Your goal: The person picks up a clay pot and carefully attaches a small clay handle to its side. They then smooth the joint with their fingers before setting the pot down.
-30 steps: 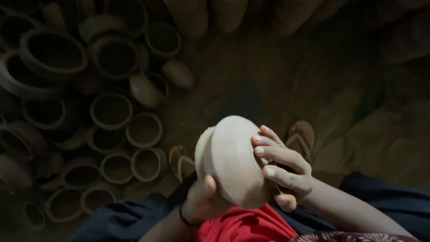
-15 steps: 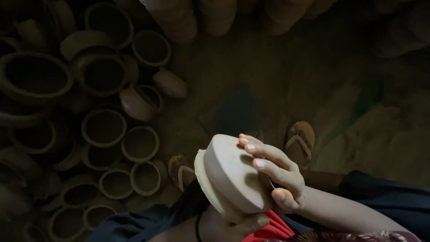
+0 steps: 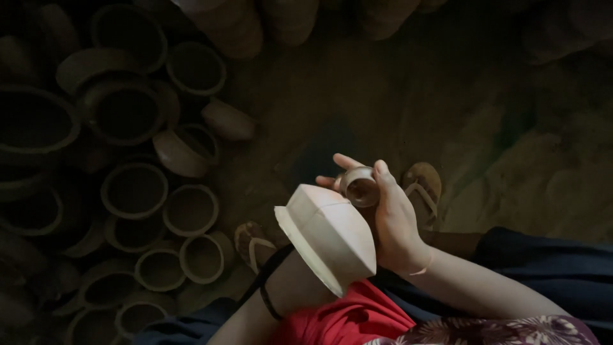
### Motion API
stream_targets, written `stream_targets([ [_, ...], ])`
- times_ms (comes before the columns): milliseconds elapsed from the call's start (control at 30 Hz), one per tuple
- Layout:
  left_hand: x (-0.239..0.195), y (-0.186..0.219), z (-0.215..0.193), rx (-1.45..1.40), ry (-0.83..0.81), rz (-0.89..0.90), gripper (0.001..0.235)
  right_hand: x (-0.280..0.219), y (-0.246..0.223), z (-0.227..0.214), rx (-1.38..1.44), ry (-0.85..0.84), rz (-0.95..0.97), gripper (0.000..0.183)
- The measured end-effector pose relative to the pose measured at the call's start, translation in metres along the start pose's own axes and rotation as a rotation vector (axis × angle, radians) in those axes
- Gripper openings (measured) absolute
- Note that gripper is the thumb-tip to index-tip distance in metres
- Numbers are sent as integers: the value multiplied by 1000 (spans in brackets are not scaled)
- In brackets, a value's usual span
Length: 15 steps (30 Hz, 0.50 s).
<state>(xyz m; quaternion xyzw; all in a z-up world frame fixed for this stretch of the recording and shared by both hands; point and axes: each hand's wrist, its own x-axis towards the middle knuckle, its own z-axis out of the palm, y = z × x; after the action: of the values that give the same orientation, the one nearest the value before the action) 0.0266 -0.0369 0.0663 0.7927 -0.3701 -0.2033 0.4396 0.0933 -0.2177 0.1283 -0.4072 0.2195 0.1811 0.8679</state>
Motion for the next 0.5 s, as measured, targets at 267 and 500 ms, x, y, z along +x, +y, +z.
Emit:
stream_targets([
  [267, 12, 16, -43, 43, 227, 3, 85, -1, -1, 0, 354, -437, 94, 73],
  [500, -30, 70, -36, -1426, 314, -186, 97, -16, -4, 8, 98, -396, -188, 61],
])
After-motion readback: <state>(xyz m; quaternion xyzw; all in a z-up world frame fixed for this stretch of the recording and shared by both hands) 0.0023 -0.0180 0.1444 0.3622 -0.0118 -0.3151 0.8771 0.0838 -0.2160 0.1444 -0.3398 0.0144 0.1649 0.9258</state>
